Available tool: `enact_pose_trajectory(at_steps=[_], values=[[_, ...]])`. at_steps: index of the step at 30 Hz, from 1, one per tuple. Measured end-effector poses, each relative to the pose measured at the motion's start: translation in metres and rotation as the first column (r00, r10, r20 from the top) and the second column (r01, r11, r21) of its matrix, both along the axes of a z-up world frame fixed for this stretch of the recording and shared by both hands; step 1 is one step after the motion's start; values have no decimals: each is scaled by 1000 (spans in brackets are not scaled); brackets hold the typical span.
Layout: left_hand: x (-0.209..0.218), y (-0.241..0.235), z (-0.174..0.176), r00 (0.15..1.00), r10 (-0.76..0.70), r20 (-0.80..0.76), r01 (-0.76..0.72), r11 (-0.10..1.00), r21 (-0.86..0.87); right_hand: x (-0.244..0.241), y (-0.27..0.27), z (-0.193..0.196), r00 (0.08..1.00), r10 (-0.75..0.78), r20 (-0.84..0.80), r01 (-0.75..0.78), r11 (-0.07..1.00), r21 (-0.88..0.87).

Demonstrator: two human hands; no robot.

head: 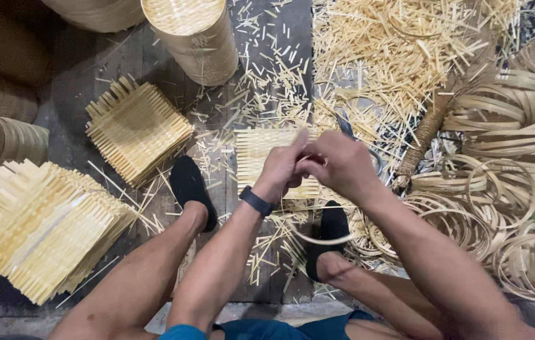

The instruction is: The person sits on the floor and repeatedly assembles small round bamboo baskets by placing a circular bamboo ring onto a flat woven base, trimming excess strands with shears, and stacking the finished units.

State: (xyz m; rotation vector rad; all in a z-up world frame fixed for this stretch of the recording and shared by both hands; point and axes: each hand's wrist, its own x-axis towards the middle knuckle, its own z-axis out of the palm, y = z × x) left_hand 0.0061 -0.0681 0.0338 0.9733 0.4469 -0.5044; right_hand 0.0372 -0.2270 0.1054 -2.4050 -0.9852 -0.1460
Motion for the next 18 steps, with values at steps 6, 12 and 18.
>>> enact_pose_trajectory(at_steps=[6,12,18], values=[[6,41,-36,845,534,7,-459,733,-502,27,-27,-20,217,148,-965,824,502,263],[11,66,-40,967,255,-14,-244,905,-350,16,-30,-69,162,509,-845,817,411,404],[13,60,-32,960,262,-93,-277,935,-220,22,-22,-86,148,378,-914,809,486,332]])
